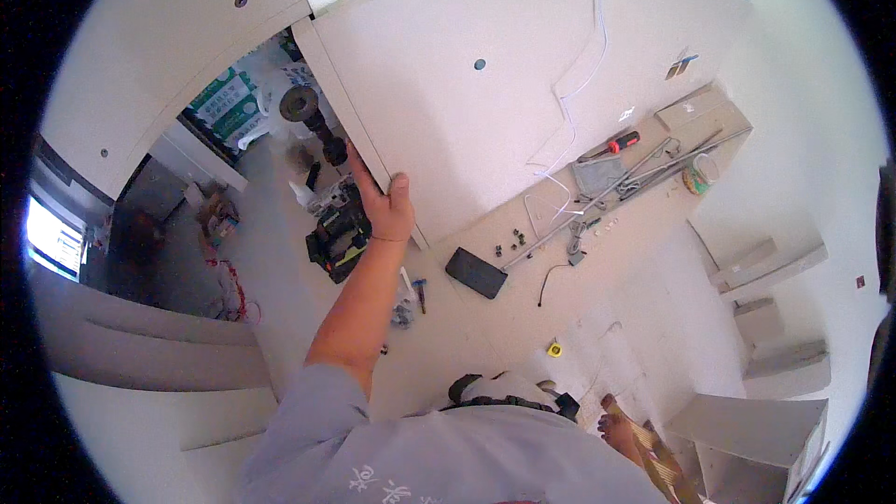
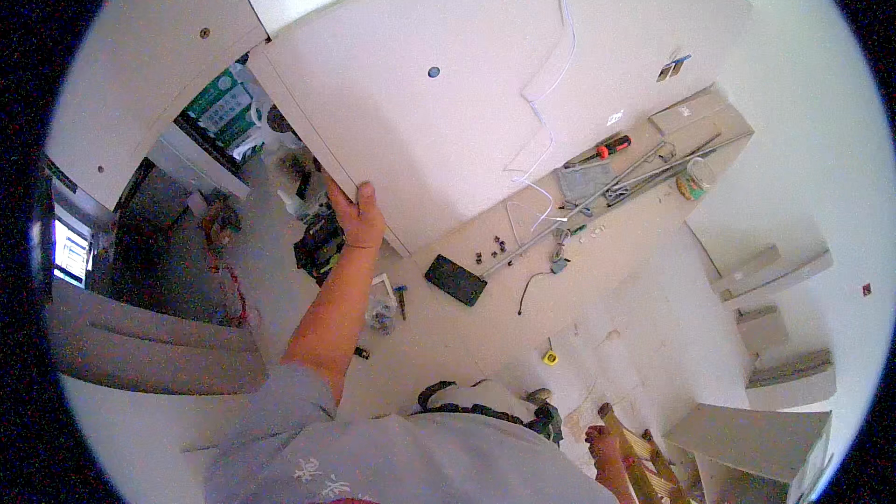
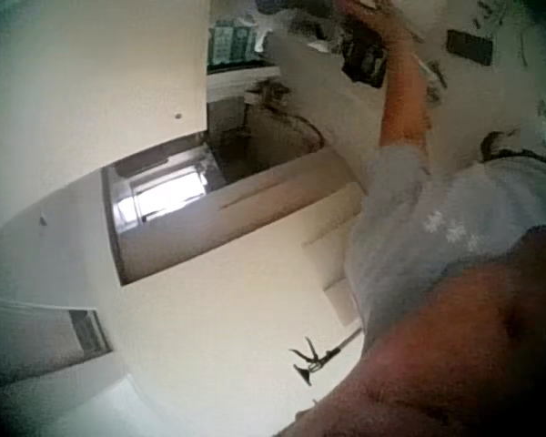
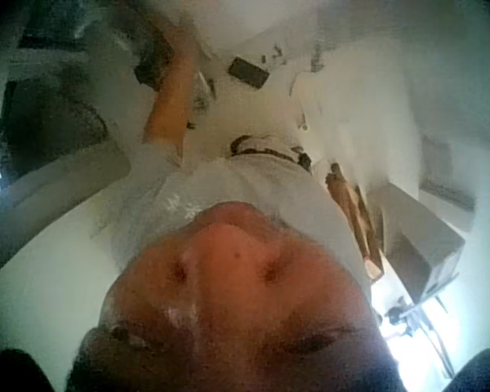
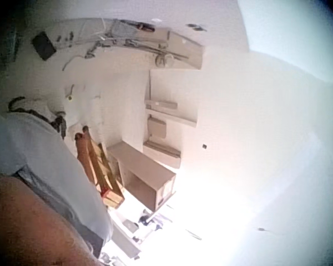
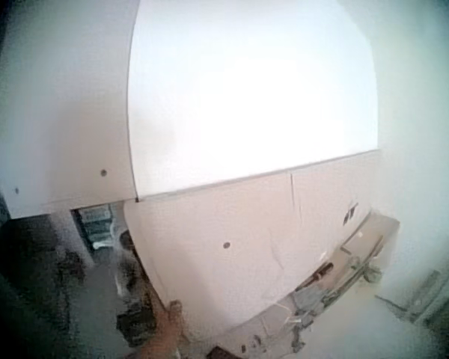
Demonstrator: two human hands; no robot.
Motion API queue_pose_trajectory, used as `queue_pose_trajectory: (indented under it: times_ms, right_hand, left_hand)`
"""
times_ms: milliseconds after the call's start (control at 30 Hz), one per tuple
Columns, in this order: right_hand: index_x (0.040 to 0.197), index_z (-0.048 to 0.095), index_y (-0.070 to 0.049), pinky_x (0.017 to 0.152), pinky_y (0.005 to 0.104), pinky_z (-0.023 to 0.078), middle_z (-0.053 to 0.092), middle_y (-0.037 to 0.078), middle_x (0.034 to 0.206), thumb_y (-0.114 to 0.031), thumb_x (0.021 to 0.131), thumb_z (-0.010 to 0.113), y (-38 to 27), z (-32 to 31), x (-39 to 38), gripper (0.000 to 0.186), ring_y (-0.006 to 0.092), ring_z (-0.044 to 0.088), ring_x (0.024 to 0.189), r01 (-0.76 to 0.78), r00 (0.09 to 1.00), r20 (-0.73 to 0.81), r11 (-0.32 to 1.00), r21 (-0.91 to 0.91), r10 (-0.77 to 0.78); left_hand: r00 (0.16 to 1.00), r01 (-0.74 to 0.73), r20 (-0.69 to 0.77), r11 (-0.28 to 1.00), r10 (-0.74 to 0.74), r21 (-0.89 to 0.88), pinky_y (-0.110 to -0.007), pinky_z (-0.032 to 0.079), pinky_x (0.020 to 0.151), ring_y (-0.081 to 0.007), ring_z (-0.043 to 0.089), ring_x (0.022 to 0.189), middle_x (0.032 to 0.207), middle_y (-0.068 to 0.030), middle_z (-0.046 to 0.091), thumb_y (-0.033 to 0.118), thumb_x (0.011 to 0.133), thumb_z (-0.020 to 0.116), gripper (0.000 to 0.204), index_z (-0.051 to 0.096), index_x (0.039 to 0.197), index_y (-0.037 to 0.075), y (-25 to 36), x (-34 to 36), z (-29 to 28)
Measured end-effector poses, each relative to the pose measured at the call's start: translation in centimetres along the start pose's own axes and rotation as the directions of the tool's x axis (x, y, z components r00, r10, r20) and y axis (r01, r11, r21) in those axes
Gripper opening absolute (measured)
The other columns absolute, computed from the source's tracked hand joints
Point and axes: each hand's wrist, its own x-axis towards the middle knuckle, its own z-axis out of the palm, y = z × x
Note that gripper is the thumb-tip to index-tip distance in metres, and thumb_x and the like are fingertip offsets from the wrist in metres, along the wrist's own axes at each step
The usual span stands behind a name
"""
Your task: The person handles clamps, applies adhesive from a bottle, uses a utility knife to trim a panel, and fits wooden panels into a built-in cabinet structure.
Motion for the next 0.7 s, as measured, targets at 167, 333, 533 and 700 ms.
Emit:
queue_pose_trajectory:
  times_ms: [167,333,533,700]
  right_hand:
    - [0.112,0.068,-0.003,0.065,0.0314,0.056,0.074,0.008,0.099,-0.013,0.090,0.069,5.4,-2.2,2.4,0.024,0.0172,0.072,0.081,0.473,0.846,0.463,-0.028,-0.881,-0.264]
    - [0.108,0.071,-0.004,0.069,0.0347,0.058,0.074,0.009,0.096,-0.031,0.094,0.061,2.6,-2.1,2.1,0.032,0.0198,0.072,0.083,0.360,0.923,0.302,0.258,-0.897,-0.240]
    - [0.098,0.071,-0.005,0.054,0.0303,0.050,0.071,0.005,0.086,-0.015,0.086,0.074,-2.3,-1.5,1.1,0.016,0.0191,0.066,0.068,0.223,0.865,-0.276,0.814,-0.536,-0.418]
    - [0.100,0.073,-0.012,0.068,0.0414,0.058,0.073,0.013,0.090,-0.021,0.088,0.065,-0.9,-6.0,0.5,0.017,0.0308,0.071,0.081,0.261,0.745,0.378,-0.281,-0.924,-0.551]
  left_hand:
    - [0.997,0.077,-0.005,0.997,-0.077,0.006,-0.044,0.028,0.117,-0.0315,0.037,0.140,0.155,-0.0197,0.032,0.049,0.098,0.058,0.088,0.018,0.156,-0.004,-1.0,-1.0,-0.3]
    - [0.999,0.051,0.012,0.999,-0.051,0.004,-0.045,0.028,0.117,-0.0327,0.036,0.141,0.156,-0.0208,0.031,0.049,0.097,0.058,0.089,0.018,0.156,-0.003,-1.0,-0.9,-0.4]
    - [0.998,-0.037,0.055,0.980,0.026,0.194,-0.050,0.022,0.120,-0.0385,0.029,0.146,0.157,-0.0252,0.029,0.040,0.097,0.062,0.085,0.019,0.156,-0.003,5.7,2.1,-2.9]
    - [0.820,-0.490,0.051,0.654,0.570,0.576,-0.055,0.024,0.119,-0.0443,0.032,0.144,0.152,-0.0275,0.038,0.031,0.095,0.064,0.065,0.041,0.146,-0.003,15.0,12.4,-5.1]
